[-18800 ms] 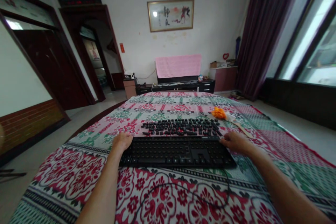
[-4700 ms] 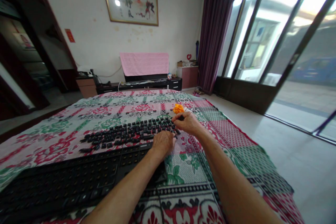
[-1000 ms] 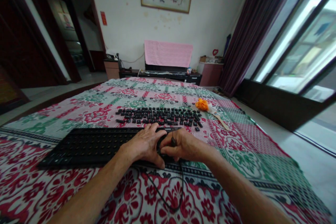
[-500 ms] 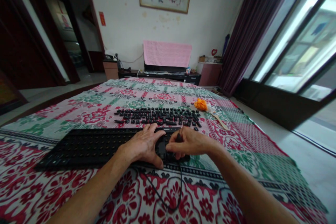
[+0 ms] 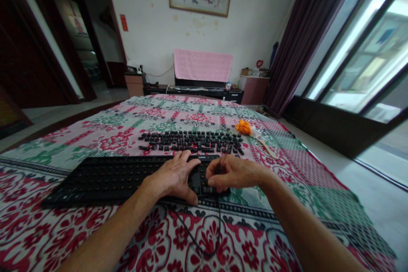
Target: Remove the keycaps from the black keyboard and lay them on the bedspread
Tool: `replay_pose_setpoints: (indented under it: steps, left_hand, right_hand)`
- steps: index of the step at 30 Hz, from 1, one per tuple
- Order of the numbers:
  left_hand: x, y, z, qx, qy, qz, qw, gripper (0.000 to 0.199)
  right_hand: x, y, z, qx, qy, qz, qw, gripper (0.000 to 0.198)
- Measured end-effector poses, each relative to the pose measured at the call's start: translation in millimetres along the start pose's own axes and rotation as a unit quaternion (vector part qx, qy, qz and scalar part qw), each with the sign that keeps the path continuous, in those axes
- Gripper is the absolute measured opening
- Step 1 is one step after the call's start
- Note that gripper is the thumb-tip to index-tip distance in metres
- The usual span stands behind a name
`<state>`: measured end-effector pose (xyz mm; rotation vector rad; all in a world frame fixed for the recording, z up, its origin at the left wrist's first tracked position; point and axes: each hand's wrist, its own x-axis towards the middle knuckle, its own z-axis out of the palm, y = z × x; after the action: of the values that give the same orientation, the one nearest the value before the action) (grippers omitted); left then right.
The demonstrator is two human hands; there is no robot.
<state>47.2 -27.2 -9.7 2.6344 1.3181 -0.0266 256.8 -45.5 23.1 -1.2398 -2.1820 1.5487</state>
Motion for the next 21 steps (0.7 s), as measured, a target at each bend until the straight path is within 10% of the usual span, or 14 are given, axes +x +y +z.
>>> replay_pose_setpoints:
  steps: [21]
  left_hand:
    - [0,3,-1,-0.005,0.014,0.005,1.000,0.104]
  right_hand:
    - [-4,-25,20,-0.273,0.055,-0.031,0.960,0.015]
